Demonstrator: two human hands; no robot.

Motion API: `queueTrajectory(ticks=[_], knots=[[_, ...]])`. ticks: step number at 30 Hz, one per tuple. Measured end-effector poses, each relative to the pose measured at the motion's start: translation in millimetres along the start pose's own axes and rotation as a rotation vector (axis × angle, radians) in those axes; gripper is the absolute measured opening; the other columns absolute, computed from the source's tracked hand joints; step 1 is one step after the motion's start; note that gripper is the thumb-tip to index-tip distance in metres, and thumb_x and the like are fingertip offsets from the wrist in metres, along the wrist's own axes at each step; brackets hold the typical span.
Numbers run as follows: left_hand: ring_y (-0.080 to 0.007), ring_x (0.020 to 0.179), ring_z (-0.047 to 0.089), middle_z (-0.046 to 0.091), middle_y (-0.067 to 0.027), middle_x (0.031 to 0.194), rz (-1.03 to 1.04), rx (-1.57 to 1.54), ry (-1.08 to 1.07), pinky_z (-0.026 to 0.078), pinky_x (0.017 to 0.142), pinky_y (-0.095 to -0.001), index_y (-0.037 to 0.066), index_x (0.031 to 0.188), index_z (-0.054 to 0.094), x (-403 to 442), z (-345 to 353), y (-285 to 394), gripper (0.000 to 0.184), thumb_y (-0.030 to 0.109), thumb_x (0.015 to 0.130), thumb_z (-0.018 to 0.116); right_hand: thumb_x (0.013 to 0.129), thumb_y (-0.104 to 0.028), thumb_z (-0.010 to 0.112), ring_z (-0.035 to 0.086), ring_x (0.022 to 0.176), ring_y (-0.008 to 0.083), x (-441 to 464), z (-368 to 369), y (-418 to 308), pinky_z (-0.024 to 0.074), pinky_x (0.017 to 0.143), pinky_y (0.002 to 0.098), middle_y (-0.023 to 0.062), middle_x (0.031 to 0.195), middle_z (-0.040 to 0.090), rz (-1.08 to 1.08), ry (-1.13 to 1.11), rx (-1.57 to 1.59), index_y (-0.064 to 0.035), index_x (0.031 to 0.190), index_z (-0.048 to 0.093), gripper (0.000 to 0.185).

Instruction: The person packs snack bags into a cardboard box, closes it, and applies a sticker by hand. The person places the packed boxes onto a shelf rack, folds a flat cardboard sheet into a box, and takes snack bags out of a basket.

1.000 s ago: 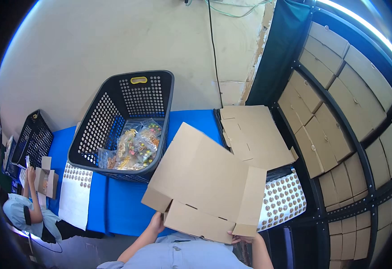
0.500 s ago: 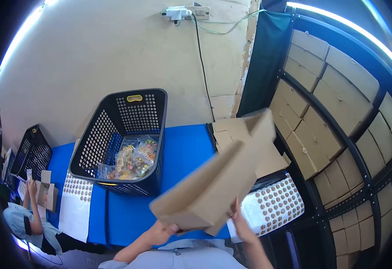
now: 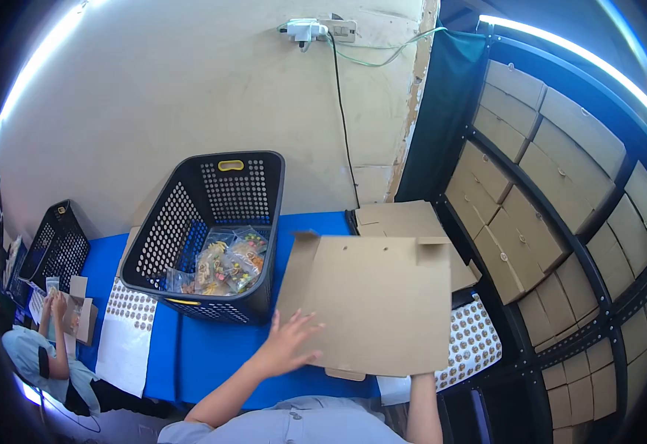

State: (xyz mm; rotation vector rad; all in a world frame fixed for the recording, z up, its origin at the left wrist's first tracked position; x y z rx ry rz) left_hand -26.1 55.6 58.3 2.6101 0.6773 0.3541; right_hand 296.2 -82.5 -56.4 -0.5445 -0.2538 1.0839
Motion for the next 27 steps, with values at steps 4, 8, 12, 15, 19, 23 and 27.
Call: queueTrajectory(ticks=[4, 8, 12, 15, 19, 23, 27], knots=[[-0.0330, 0.130, 0.043, 0.052, -0.0200, 0.132, -0.453, -0.594, -0.026, 0.034, 0.108, -0.0435, 0.006, 0.134, 0.047, -35, 58, -91, 0.051, 0.035, 0.093, 0.054, 0.093, -0.064, 0.040, 0.041, 0.131, 0.0293, -28, -60, 0, 0.0353, 0.106, 0.0482, 0.0135, 0.143, 0.042, 0.080, 0.149, 0.071, -0.0055, 0.145, 0.030, 0.079], [-0.0380, 0.127, 0.043, 0.049, -0.0255, 0.130, -0.838, -0.386, -0.107, 0.036, 0.106, -0.0442, 0.002, 0.136, 0.044, -75, 150, -162, 0.061, 0.032, 0.087, 0.061, 0.094, -0.047, 0.052, 0.052, 0.120, 0.0276, -34, -87, -7, 0.0427, 0.097, 0.0453, 0.0140, 0.132, 0.053, 0.105, 0.394, -0.494, -0.0012, 0.134, 0.045, 0.061], [-0.0445, 0.124, 0.041, 0.040, -0.0297, 0.138, -0.932, -0.176, -0.042, 0.035, 0.107, -0.0462, 0.001, 0.142, 0.036, -83, 172, -166, 0.076, 0.035, 0.081, 0.067, 0.083, -0.018, 0.069, 0.058, 0.111, 0.0298, -24, -121, -11, 0.0463, 0.093, 0.0381, 0.0205, 0.125, 0.056, -0.049, 0.490, -1.389, 0.0065, 0.127, 0.051, 0.053], [-0.0480, 0.122, 0.039, 0.032, -0.0322, 0.142, -0.968, -0.330, 0.006, 0.034, 0.106, -0.0482, 0.002, 0.146, 0.029, -76, 197, -181, 0.089, 0.037, 0.077, 0.072, 0.075, -0.014, 0.073, 0.054, 0.115, 0.0344, -28, -85, -3, 0.0430, 0.099, 0.0401, 0.0255, 0.122, 0.057, -0.260, 0.514, -2.004, 0.0076, 0.127, 0.052, 0.060], [-0.0438, 0.121, 0.043, 0.045, -0.0312, 0.131, -0.932, -0.252, 0.092, 0.038, 0.104, -0.0445, 0.003, 0.145, 0.031, -78, 201, -196, 0.095, 0.036, 0.070, 0.079, 0.071, -0.017, 0.077, 0.057, 0.112, 0.0354, -28, -81, -8, 0.0445, 0.098, 0.0413, 0.0254, 0.113, 0.061, -0.107, 0.554, -1.961, 0.0065, 0.122, 0.055, 0.060], [-0.0401, 0.120, 0.047, 0.054, -0.0293, 0.125, -0.971, -0.499, 0.119, 0.040, 0.101, -0.0421, 0.000, 0.130, 0.051, -91, 176, -199, 0.076, 0.035, 0.069, 0.081, 0.068, -0.018, 0.080, 0.066, 0.092, 0.0312, -25, -81, -13, 0.0524, 0.081, 0.0375, 0.0220, 0.096, 0.067, 0.125, 0.543, -1.746, 0.0068, 0.118, 0.057, 0.060], [-0.0386, 0.116, 0.051, 0.058, -0.0254, 0.121, -0.881, -0.304, 0.227, 0.043, 0.097, -0.0430, 0.001, 0.116, 0.060, -93, 161, -173, 0.058, 0.033, 0.072, 0.079, 0.067, -0.015, 0.081, 0.067, 0.088, 0.0278, -27, -92, 2, 0.0538, 0.076, 0.0360, 0.0209, 0.095, 0.068, -0.053, 0.443, -1.969, 0.0075, 0.112, 0.060, 0.055]])
Point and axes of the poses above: each hand's wrist, its own x-axis towards the middle knuckle, its own z-axis out of the palm, y = z × x, the point moved 4 cm from there along x, towards the middle knuckle
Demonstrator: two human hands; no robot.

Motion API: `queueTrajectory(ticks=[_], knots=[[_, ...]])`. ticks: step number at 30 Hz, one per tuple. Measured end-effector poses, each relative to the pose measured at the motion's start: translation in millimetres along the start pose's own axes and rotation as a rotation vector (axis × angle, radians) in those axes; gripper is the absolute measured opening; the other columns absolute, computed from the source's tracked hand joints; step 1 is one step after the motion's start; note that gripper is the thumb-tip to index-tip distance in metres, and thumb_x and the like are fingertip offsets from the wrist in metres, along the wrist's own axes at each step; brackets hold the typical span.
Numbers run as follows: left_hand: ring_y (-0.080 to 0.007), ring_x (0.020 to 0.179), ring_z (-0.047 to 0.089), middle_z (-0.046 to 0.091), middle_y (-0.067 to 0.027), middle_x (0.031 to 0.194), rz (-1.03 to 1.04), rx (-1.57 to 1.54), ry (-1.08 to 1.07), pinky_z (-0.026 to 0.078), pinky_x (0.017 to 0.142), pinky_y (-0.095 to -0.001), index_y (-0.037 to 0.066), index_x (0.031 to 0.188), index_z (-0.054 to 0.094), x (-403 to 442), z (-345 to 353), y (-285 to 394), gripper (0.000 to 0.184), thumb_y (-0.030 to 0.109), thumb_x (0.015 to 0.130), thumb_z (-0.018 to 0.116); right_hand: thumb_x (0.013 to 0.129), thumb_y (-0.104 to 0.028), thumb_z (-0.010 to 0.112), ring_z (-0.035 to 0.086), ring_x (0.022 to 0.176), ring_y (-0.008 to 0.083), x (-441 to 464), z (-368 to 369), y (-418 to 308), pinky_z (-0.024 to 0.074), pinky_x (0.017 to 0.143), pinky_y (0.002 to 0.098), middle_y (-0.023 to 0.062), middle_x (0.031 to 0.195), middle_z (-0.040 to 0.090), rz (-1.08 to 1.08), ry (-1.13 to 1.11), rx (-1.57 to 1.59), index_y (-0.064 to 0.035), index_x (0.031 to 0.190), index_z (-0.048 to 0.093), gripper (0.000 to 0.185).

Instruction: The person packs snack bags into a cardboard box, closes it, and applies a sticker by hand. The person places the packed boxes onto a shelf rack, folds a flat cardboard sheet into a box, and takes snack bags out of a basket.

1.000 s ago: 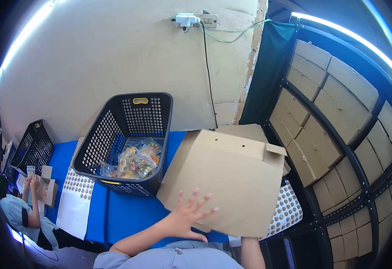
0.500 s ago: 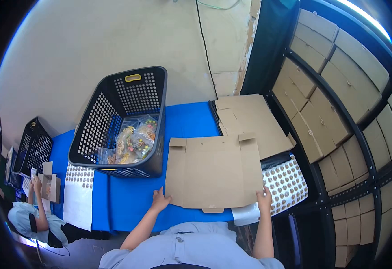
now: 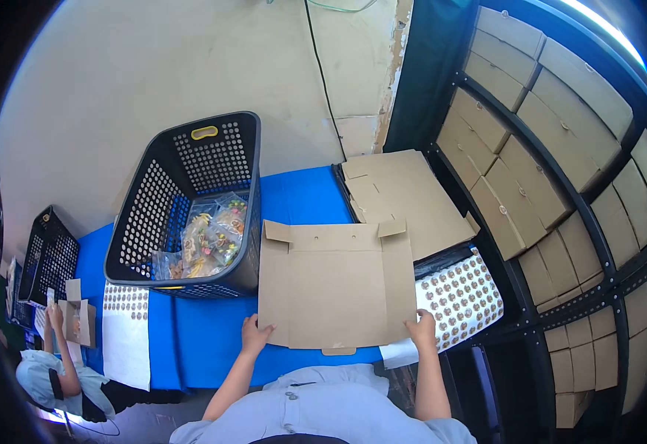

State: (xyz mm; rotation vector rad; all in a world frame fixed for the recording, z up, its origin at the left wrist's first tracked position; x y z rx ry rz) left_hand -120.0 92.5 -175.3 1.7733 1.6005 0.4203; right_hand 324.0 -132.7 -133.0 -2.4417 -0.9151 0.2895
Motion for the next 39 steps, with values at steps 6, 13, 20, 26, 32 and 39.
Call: queueTrajectory(ticks=[6, 13, 20, 26, 32, 39], knots=[[-0.0364, 0.108, 0.059, 0.060, -0.0227, 0.118, -0.092, -0.158, -0.174, 0.048, 0.088, -0.0404, -0.001, 0.114, 0.059, -15, -11, 8, 0.042, 0.031, 0.088, 0.065, 0.078, -0.018, 0.074, 0.065, 0.101, 0.0286, -13, -6, -29, 0.0511, 0.085, 0.0373, 0.0241, 0.112, 0.064, 0.189, -0.244, 0.366, 0.0074, 0.115, 0.059, 0.047], [-0.0302, 0.121, 0.055, 0.055, -0.0132, 0.133, -0.394, -1.014, -0.443, 0.044, 0.099, -0.0477, 0.010, 0.138, 0.045, -17, 16, -30, 0.069, 0.062, 0.097, 0.027, 0.092, -0.011, 0.057, 0.063, 0.105, 0.0227, -16, -9, -3, 0.0500, 0.090, 0.0339, 0.0158, 0.117, 0.063, 0.314, -0.470, 1.052, 0.0061, 0.126, 0.051, 0.039], [-0.0238, 0.110, 0.061, 0.060, -0.0112, 0.124, -0.379, -0.964, -0.587, 0.050, 0.092, -0.0423, 0.010, 0.137, 0.045, -19, 25, -31, 0.044, 0.033, 0.100, 0.049, 0.097, -0.024, 0.052, 0.069, 0.072, 0.0187, -4, -15, -4, 0.0559, 0.054, 0.0243, 0.0096, 0.098, 0.070, 0.693, -0.270, 1.781, 0.0008, 0.116, 0.058, 0.032], [-0.0150, 0.091, 0.063, 0.067, -0.0082, 0.104, -0.320, -0.686, -0.461, 0.053, 0.069, -0.0281, 0.009, 0.129, 0.049, -22, 25, -45, 0.047, 0.001, 0.086, 0.067, 0.093, -0.018, 0.048, 0.062, 0.050, 0.0167, 22, -83, -80, 0.0485, 0.038, 0.0226, 0.0109, 0.070, 0.068, 0.087, -0.487, 1.936, -0.0042, 0.080, 0.066, 0.026], [-0.0133, 0.081, 0.061, 0.067, -0.0092, 0.100, -0.233, -0.654, -0.427, 0.049, 0.062, -0.0255, 0.007, 0.130, 0.049, -28, 29, -52, 0.045, 0.002, 0.088, 0.065, 0.098, -0.022, 0.046, 0.059, 0.067, 0.0132, 131, -106, -124, 0.0521, 0.060, 0.0240, 0.0073, 0.087, 0.068, -0.087, -0.333, 2.347, 0.0014, 0.106, 0.063, 0.030], [-0.0123, 0.078, 0.060, 0.067, -0.0102, 0.099, -0.185, -0.677, -0.374, 0.047, 0.059, -0.0247, 0.005, 0.130, 0.049, -33, 24, -50, 0.045, 0.001, 0.088, 0.064, 0.095, -0.057, 0.041, 0.014, 0.144, 0.0322, 174, -85, -218, 0.0156, 0.117, 0.0475, 0.0122, 0.158, 0.011, -0.204, 0.006, 1.699, -0.0098, 0.148, 0.031, 0.072]])
Point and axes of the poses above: each hand's wrist, its own x-axis towards the middle knuckle, its own z-axis out of the palm, y = z × x, the point moved 4 cm from there along x, towards the middle knuckle
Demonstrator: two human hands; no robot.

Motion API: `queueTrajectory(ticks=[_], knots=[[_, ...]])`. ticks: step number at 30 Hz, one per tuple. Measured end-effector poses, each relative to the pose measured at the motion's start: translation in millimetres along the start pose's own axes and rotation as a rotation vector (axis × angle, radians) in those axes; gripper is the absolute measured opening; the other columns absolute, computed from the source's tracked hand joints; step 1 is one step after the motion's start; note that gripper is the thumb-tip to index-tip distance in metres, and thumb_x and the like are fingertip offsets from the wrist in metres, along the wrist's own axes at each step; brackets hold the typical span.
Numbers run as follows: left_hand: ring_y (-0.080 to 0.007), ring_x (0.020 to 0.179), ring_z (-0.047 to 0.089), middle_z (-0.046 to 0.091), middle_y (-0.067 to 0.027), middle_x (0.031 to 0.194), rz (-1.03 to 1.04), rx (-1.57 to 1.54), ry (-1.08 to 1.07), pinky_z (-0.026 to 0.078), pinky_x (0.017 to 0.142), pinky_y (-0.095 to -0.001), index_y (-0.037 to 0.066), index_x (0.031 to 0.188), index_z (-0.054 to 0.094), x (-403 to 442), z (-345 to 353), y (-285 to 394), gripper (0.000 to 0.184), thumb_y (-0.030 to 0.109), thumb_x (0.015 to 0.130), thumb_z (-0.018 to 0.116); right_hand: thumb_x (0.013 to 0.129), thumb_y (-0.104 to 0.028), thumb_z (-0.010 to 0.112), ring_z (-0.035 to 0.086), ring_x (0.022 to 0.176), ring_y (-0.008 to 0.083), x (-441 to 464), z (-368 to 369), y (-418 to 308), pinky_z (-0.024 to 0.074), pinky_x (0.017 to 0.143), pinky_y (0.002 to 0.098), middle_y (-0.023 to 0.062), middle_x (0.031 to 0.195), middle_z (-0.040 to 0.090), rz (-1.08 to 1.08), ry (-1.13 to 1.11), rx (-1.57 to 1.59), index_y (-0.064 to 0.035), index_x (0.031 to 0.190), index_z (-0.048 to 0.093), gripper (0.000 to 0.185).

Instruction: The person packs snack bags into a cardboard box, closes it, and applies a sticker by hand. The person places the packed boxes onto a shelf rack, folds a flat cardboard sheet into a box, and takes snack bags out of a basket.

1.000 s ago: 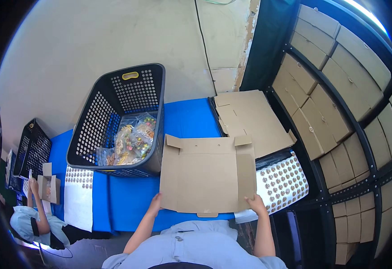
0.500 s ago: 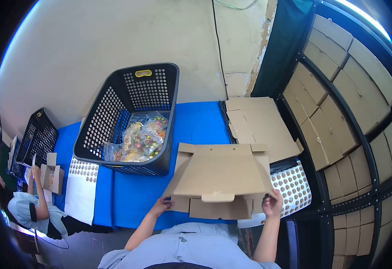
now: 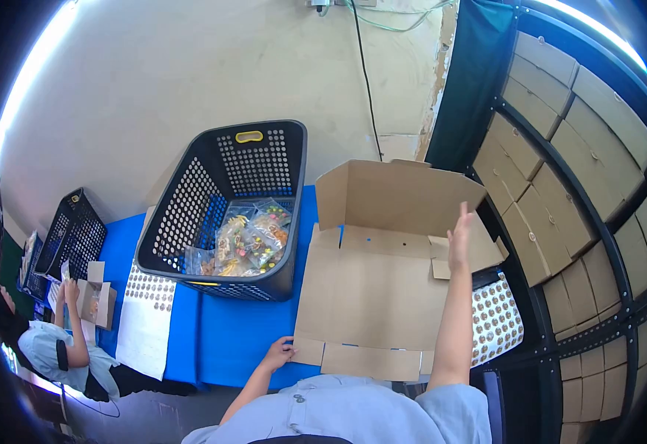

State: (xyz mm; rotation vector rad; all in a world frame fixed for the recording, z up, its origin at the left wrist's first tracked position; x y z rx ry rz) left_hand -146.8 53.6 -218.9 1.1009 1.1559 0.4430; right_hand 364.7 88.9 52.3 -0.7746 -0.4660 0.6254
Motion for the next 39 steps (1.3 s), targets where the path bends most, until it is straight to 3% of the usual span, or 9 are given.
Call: queueTrajectory(ticks=[3, 6, 11, 15, 18, 26, 31, 37, 39], knots=[[-0.0120, 0.076, 0.060, 0.068, -0.0104, 0.098, -0.026, 0.014, -0.010, 0.047, 0.058, -0.0245, 0.005, 0.129, 0.049, 0, 0, 0, 0.043, 0.001, 0.088, 0.064, 0.090, -0.042, 0.061, 0.028, 0.140, 0.0291, -25, -16, 64, 0.0250, 0.113, 0.0474, 0.0124, 0.151, 0.033, -0.085, -0.512, -1.148, -0.0102, 0.140, 0.044, 0.062], [-0.0114, 0.070, 0.059, 0.068, -0.0107, 0.096, -0.023, 0.023, 0.003, 0.045, 0.055, -0.0246, 0.004, 0.125, 0.050, 2, 0, -8, 0.039, 0.003, 0.089, 0.064, 0.080, -0.032, 0.071, 0.041, 0.131, 0.0369, -121, -17, 105, 0.0357, 0.108, 0.0446, 0.0208, 0.137, 0.048, -0.013, -1.002, -1.403, -0.0083, 0.124, 0.057, 0.052], [-0.0121, 0.074, 0.059, 0.068, -0.0118, 0.098, -0.032, 0.054, -0.014, 0.046, 0.056, -0.0256, 0.004, 0.125, 0.050, 0, 0, -2, 0.038, 0.003, 0.089, 0.064, 0.067, -0.038, 0.079, 0.025, 0.139, 0.0430, -256, -64, 124, 0.0252, 0.112, 0.0536, 0.0224, 0.151, 0.026, 0.109, -1.396, -1.711, -0.0127, 0.140, 0.043, 0.086], [-0.0123, 0.074, 0.059, 0.067, -0.0115, 0.099, -0.056, 0.031, -0.017, 0.046, 0.056, -0.0259, 0.003, 0.125, 0.049, -3, 0, 3, 0.039, 0.004, 0.089, 0.064, 0.064, -0.035, 0.083, 0.021, 0.142, 0.0389, -288, -64, 103, 0.0204, 0.114, 0.0548, 0.0188, 0.155, 0.018, 0.154, -1.356, -1.785, -0.0166, 0.147, 0.032, 0.099], [-0.0126, 0.074, 0.059, 0.067, -0.0112, 0.099, -0.066, 0.036, -0.031, 0.047, 0.057, -0.0258, 0.003, 0.125, 0.049, 0, -1, -2, 0.040, 0.004, 0.089, 0.065, 0.061, -0.029, 0.083, 0.032, 0.134, 0.0400, -294, -64, 98, 0.0268, 0.110, 0.0530, 0.0191, 0.145, 0.034, 0.068, -1.225, -1.708, -0.0110, 0.138, 0.042, 0.090], [-0.0146, 0.071, 0.061, 0.066, -0.0136, 0.097, -0.106, 0.231, -0.048, 0.051, 0.059, -0.0280, -0.002, 0.126, 0.045, -10, -4, 7, 0.044, 0.003, 0.087, 0.064, 0.070, -0.024, 0.077, 0.059, 0.087, 0.0286, -319, -51, 86, 0.0464, 0.076, 0.0412, 0.0091, 0.088, 0.058, -0.059, -1.039, -1.605, -0.0099, 0.102, 0.055, 0.041], [-0.0290, 0.088, 0.068, 0.060, -0.0234, 0.107, -0.221, -0.054, -0.204, 0.058, 0.083, -0.0386, -0.001, 0.124, 0.037, -36, 32, 69, 0.042, 0.019, 0.093, 0.057, 0.069, -0.024, 0.075, 0.058, 0.071, 0.0227, -333, -51, 76, 0.0467, 0.059, 0.0365, 0.0042, 0.073, 0.050, -0.322, -1.066, -1.581, -0.0131, 0.080, 0.057, 0.024], [-0.0319, 0.114, 0.057, 0.055, -0.0143, 0.121, -0.149, -0.566, -0.370, 0.045, 0.098, -0.0405, 0.006, 0.110, 0.049, -4, 78, 46, 0.031, 0.032, 0.094, 0.051, 0.066, -0.014, 0.073, 0.057, 0.066, 0.0197, -327, -35, 65, 0.0453, 0.057, 0.0328, 0.0014, 0.071, 0.052, -0.605, -0.956, -1.531, -0.0138, 0.073, 0.057, 0.018], [-0.0308, 0.110, 0.056, 0.055, -0.0145, 0.117, 0.122, -0.045, -0.201, 0.045, 0.096, -0.0399, 0.006, 0.099, 0.053, 4, 56, 51, 0.025, 0.030, 0.092, 0.054, 0.065, -0.013, 0.073, 0.056, 0.066, 0.0197, -321, -32, 55, 0.0450, 0.057, 0.0328, 0.0011, 0.071, 0.052, -0.612, -0.918, -1.519, -0.0137, 0.072, 0.057, 0.018]])
Point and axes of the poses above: each hand's wrist, its own x-axis towards the middle knuckle, its own z-axis out of the palm, y = z × x, the point moved 4 cm from there along x, towards the middle knuckle
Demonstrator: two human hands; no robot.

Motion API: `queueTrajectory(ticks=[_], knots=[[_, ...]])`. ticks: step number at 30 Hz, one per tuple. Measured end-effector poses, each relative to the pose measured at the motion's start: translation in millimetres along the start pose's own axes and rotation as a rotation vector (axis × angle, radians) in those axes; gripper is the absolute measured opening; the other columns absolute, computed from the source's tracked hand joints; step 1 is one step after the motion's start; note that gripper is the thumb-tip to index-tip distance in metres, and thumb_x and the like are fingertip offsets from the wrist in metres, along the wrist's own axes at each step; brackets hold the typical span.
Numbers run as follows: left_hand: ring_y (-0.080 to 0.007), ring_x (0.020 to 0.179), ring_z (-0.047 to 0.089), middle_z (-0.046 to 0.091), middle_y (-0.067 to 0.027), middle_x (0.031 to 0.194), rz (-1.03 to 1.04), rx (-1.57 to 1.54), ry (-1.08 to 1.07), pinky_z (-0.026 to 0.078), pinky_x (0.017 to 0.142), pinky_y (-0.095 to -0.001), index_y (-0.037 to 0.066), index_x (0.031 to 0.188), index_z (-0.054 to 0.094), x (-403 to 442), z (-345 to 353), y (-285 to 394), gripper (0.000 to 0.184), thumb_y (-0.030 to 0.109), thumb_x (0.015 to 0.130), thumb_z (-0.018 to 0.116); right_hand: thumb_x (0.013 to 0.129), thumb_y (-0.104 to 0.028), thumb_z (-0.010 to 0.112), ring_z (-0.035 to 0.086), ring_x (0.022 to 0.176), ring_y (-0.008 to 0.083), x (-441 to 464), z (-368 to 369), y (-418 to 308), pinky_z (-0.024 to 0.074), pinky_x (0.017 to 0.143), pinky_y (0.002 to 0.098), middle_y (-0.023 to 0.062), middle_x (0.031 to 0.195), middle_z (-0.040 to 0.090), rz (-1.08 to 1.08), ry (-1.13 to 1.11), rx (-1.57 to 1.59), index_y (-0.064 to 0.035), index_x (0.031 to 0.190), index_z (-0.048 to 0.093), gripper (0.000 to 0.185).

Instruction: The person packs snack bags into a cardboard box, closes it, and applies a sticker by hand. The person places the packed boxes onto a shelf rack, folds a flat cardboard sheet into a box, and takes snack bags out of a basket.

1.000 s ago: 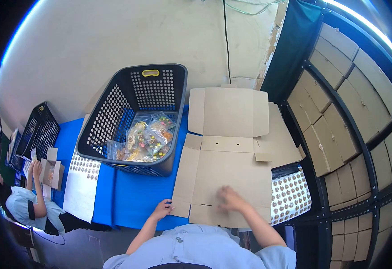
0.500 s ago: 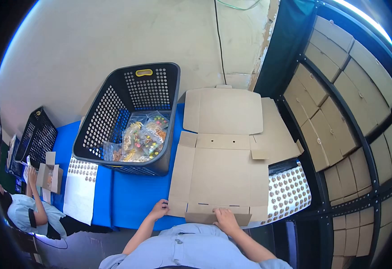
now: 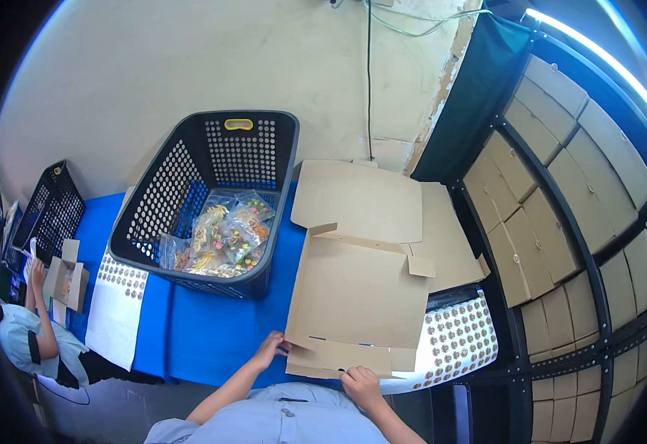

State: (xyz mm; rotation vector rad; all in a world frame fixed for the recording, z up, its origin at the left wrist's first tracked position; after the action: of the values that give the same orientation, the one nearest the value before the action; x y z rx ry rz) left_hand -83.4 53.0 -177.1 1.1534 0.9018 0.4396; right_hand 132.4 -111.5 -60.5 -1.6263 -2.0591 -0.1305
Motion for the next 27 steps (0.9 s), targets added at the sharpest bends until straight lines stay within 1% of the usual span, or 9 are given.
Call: queueTrajectory(ticks=[1, 4, 9, 12, 14, 18, 22, 24, 27], knots=[[-0.0296, 0.107, 0.056, 0.054, -0.0146, 0.113, 0.221, 0.551, 0.143, 0.045, 0.093, -0.0393, 0.006, 0.088, 0.057, 0, -8, 19, 0.021, 0.027, 0.091, 0.057, 0.064, -0.012, 0.072, 0.056, 0.065, 0.0196, 3, -5, 3, 0.0447, 0.057, 0.0327, 0.0009, 0.071, 0.053, 0.014, 0.032, 0.009, -0.0137, 0.071, 0.057, 0.017], [-0.0287, 0.102, 0.054, 0.051, -0.0147, 0.109, 0.472, 0.678, 0.224, 0.045, 0.089, -0.0376, 0.005, 0.073, 0.058, -21, -6, 83, 0.018, 0.017, 0.085, 0.065, 0.064, -0.010, 0.068, 0.056, 0.066, 0.0180, 2, -12, 3, 0.0447, 0.058, 0.0317, -0.0006, 0.073, 0.053, 0.021, 0.053, -0.029, -0.0147, 0.071, 0.055, 0.016], [-0.0337, 0.122, 0.048, 0.048, -0.0160, 0.127, 0.613, 0.647, 0.258, 0.043, 0.100, -0.0428, 0.008, 0.102, 0.059, -19, -3, 94, 0.027, 0.010, 0.078, 0.072, 0.062, -0.009, 0.069, 0.056, 0.067, 0.0175, 17, -36, 6, 0.0442, 0.058, 0.0324, -0.0007, 0.074, 0.056, 0.027, 0.098, -0.058, -0.0147, 0.071, 0.056, 0.016], [-0.0392, 0.129, 0.042, 0.039, -0.0197, 0.139, 0.564, 0.707, 0.034, 0.040, 0.105, -0.0458, 0.011, 0.115, 0.054, -18, 7, 69, 0.044, 0.011, 0.076, 0.073, 0.063, -0.010, 0.070, 0.057, 0.068, 0.0165, 31, -47, 8, 0.0433, 0.060, 0.0316, -0.0013, 0.075, 0.057, 0.053, 0.119, -0.031, -0.0145, 0.073, 0.058, 0.016], [-0.0424, 0.126, 0.044, 0.027, -0.0209, 0.146, 0.721, 0.910, 0.277, 0.042, 0.103, -0.0452, 0.012, 0.120, 0.051, -32, 13, 73, 0.051, 0.009, 0.074, 0.074, 0.064, -0.010, 0.071, 0.057, 0.069, 0.0164, 38, -52, 4, 0.0429, 0.062, 0.0308, -0.0013, 0.075, 0.057, 0.010, 0.142, -0.069, -0.0143, 0.073, 0.058, 0.016], [-0.0438, 0.122, 0.050, 0.018, -0.0198, 0.152, 0.585, 0.943, -0.047, 0.050, 0.095, -0.0463, 0.020, 0.118, 0.056, -37, 27, 90, 0.054, 0.011, 0.070, 0.078, 0.064, -0.009, 0.071, 0.057, 0.069, 0.0162, 40, -44, 1, 0.0429, 0.064, 0.0302, -0.0014, 0.075, 0.056, -0.003, 0.136, -0.090, -0.0141, 0.072, 0.058, 0.016], [-0.0357, 0.128, 0.047, 0.022, -0.0159, 0.154, 0.371, 0.981, -0.106, 0.048, 0.098, -0.0438, 0.019, 0.106, 0.065, -25, 21, 48, 0.039, 0.009, 0.071, 0.077, 0.069, -0.011, 0.072, 0.059, 0.075, 0.0213, 40, -41, 1, 0.0457, 0.069, 0.0339, 0.0023, 0.079, 0.060, 0.035, 0.025, 0.069, -0.0114, 0.081, 0.062, 0.015], [-0.0389, 0.110, 0.060, 0.022, -0.0141, 0.155, 0.425, 1.021, 0.004, 0.055, 0.083, -0.0426, 0.015, 0.099, 0.068, -31, 21, 43, 0.028, 0.007, 0.073, 0.074, 0.073, -0.011, 0.071, 0.059, 0.077, 0.0235, 40, -49, 2, 0.0465, 0.072, 0.0347, 0.0044, 0.080, 0.061, 0.082, 0.016, 0.183, -0.0102, 0.085, 0.063, 0.014], [-0.0387, 0.111, 0.059, 0.023, -0.0161, 0.155, 0.454, 1.026, 0.030, 0.055, 0.083, -0.0429, 0.015, 0.101, 0.067, -35, 22, 36, 0.028, 0.004, 0.076, 0.069, 0.090, -0.014, 0.056, 0.059, 0.085, 0.0313, 12, -73, 41, 0.0454, 0.081, 0.0410, 0.0137, 0.089, 0.061, 0.426, 0.395, 0.136, -0.0038, 0.099, 0.061, 0.014]])
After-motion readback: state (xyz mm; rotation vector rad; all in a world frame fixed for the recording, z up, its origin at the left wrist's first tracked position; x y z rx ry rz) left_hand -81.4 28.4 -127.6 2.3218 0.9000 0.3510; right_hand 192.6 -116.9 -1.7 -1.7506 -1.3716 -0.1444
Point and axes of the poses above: each hand's wrist, its own x-axis towards the middle knuckle, its own z-axis out of the palm, y = z × x, the point moved 4 cm from there along x, towards the middle knuckle
